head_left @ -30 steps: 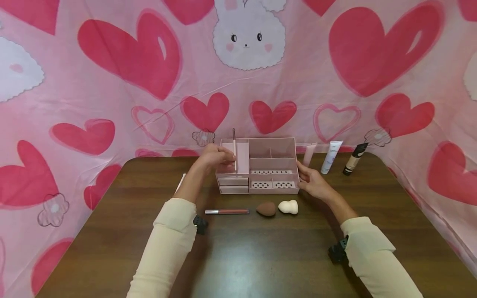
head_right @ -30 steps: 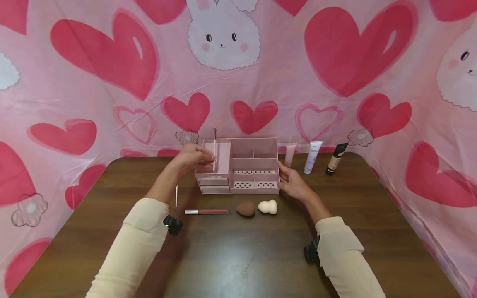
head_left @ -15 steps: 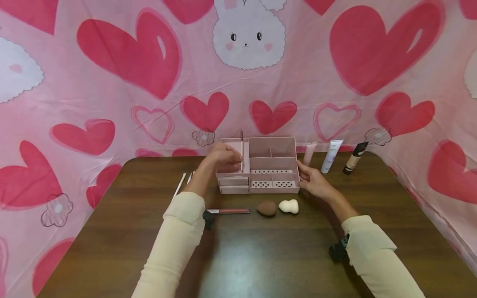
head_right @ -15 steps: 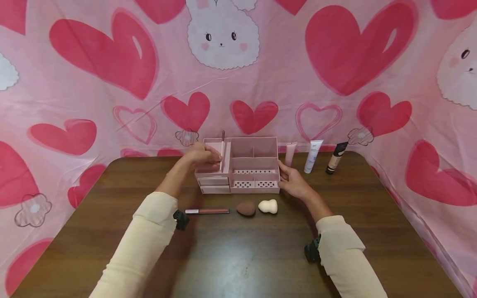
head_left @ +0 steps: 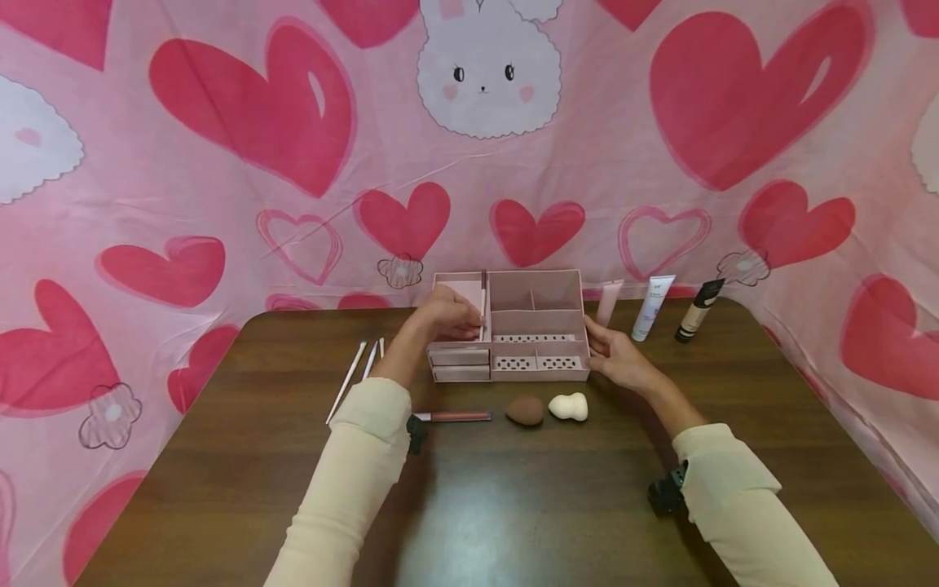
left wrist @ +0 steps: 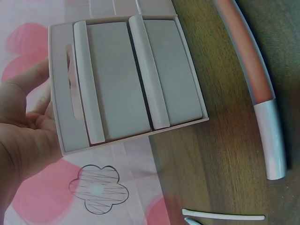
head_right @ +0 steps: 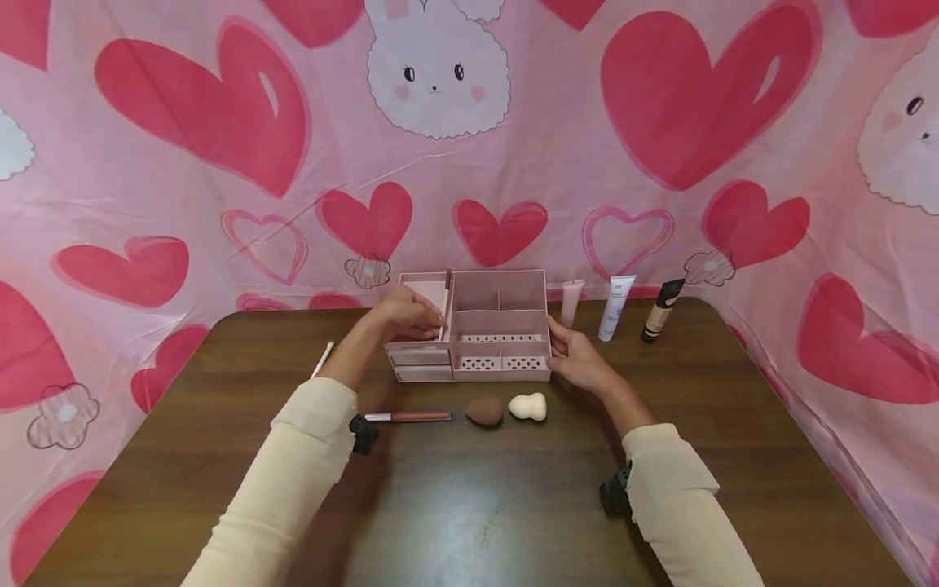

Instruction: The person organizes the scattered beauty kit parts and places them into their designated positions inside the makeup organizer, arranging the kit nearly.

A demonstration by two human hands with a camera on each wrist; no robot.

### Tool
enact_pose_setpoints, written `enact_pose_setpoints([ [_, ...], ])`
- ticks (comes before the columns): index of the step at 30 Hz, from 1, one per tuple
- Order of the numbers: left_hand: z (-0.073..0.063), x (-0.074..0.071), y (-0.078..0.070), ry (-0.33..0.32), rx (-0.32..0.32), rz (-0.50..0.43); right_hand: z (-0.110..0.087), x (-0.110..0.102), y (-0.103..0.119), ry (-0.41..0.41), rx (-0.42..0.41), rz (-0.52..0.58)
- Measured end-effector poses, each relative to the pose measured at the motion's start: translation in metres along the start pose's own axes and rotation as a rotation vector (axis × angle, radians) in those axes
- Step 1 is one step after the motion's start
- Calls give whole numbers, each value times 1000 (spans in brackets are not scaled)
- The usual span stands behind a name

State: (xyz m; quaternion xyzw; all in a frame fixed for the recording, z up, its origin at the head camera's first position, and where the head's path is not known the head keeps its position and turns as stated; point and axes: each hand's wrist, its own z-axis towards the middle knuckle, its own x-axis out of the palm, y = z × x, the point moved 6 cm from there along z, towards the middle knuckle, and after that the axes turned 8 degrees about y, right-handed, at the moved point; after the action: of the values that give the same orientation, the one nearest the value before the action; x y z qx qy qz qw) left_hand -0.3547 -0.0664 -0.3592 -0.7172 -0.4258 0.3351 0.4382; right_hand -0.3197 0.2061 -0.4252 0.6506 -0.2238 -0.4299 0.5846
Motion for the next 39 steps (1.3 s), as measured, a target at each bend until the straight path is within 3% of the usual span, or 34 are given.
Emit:
enact_pose_setpoints([
  [29, -3, 6, -2, -41, -32, 24, 0, 1, 2, -3, 3, -5],
  [39, -4, 7, -3, 2, -11, 19, 0, 1, 2, 1, 20, -4],
])
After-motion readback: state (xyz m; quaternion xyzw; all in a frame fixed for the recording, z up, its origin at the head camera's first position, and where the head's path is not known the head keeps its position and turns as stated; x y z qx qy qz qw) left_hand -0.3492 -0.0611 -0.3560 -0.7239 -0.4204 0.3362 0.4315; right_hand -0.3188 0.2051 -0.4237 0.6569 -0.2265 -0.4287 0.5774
